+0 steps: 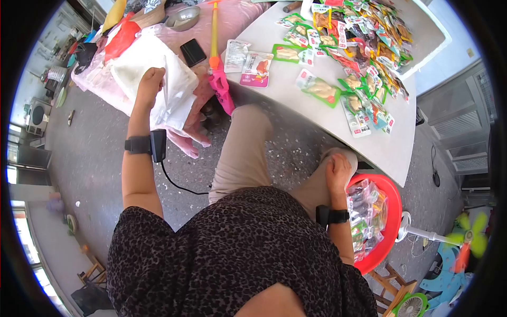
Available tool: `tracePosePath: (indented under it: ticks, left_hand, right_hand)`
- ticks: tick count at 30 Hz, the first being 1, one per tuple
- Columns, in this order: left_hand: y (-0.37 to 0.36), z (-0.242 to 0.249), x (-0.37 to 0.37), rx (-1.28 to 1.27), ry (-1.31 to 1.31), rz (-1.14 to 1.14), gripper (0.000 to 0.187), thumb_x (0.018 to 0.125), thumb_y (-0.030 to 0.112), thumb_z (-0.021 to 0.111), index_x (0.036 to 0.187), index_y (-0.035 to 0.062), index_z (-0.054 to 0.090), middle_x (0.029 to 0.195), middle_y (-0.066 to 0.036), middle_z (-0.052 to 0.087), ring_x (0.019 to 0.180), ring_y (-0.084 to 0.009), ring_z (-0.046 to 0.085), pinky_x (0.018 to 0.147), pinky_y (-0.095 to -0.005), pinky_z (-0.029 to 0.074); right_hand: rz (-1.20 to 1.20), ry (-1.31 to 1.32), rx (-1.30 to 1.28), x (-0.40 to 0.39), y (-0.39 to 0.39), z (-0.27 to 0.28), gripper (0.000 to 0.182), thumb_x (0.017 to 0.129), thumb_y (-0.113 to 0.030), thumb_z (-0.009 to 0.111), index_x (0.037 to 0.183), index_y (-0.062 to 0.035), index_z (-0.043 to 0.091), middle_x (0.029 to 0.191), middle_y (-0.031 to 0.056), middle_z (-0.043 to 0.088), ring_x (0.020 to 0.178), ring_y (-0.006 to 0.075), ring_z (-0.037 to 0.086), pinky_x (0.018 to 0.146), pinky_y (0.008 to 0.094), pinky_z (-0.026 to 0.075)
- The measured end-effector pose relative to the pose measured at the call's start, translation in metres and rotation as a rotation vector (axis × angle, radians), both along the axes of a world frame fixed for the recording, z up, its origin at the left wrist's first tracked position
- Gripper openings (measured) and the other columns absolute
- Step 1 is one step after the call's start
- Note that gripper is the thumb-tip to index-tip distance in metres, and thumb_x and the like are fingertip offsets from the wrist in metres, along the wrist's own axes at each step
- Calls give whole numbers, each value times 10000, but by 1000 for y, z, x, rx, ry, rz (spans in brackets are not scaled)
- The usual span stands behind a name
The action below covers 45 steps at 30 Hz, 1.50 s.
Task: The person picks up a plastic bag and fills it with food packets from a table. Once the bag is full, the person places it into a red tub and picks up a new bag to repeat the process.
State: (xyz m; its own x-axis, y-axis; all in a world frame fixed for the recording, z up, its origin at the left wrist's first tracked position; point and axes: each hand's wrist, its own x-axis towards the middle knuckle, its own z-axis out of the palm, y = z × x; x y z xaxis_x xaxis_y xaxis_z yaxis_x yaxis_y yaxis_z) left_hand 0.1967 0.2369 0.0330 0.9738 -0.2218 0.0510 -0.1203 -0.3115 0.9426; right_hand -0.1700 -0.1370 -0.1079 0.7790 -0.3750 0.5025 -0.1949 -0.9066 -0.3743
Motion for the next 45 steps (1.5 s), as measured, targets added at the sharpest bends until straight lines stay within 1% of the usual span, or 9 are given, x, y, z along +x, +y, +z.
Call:
tracePosePath:
  ticks: [3,6,8,12,21,27,30,36,45]
  left_hand:
    - [-46,11,-40,-281,118,-109,168,819,206,467,733,64,488,582,33,415,517,-50,366,479,-177,303]
    - [-89,2,-76,-253,163,-273,157,823,195,464,730,70,487,590,38,421,524,-51,369,483,-184,307]
    - [-118,-10,-103,-179,136,-389,168,820,194,470,715,63,485,591,32,427,527,-55,378,486,-191,312]
    - [-163,-49,-140,-27,102,-573,217,804,207,488,674,33,477,587,-7,440,550,-76,417,510,-220,344]
    - [-194,-71,-172,-98,307,-679,186,802,173,486,672,41,467,609,7,428,571,-57,411,511,-210,343]
    - [-192,-70,-173,321,-585,-537,158,755,174,511,729,19,493,652,-99,488,600,-219,488,540,-320,390]
    - [-193,-68,-189,240,-374,-585,187,739,166,519,851,20,481,705,-121,499,649,-259,496,593,-335,402]
    - [-190,-73,-204,321,-697,-577,376,660,87,530,1023,30,454,759,-121,518,666,-287,517,581,-359,431]
    - [-183,-58,-190,370,-875,-511,246,647,41,501,892,19,514,718,-139,528,623,-308,523,532,-381,428]
  right_hand:
    - [34,-94,204,3,-1,-6,146,688,-39,544,832,-23,529,827,98,552,747,237,541,682,335,422]
    - [51,-143,903,22,16,10,116,743,-62,552,850,-22,531,841,64,553,733,144,534,662,272,432]
    - [209,-145,933,40,31,47,168,769,-96,554,912,-17,516,872,32,538,777,86,499,681,227,419]
    - [329,-155,1531,75,64,66,316,759,-118,572,1026,-4,445,879,40,532,832,118,495,715,230,412]
    - [357,-24,1463,94,76,59,129,790,-149,507,827,-26,498,740,28,536,580,69,461,523,203,394]
    - [219,-44,1462,92,63,55,102,792,-117,488,737,-32,498,697,27,523,563,86,471,498,202,394]
    - [213,-106,1478,94,69,59,95,799,-107,473,740,-35,492,678,33,522,566,93,483,497,208,396]
    - [180,-168,1726,96,75,58,72,794,-100,475,768,-34,484,655,37,517,556,90,480,478,205,383]
    - [231,-45,1472,100,65,56,79,770,-100,500,720,-40,507,653,15,517,551,78,466,496,209,388]
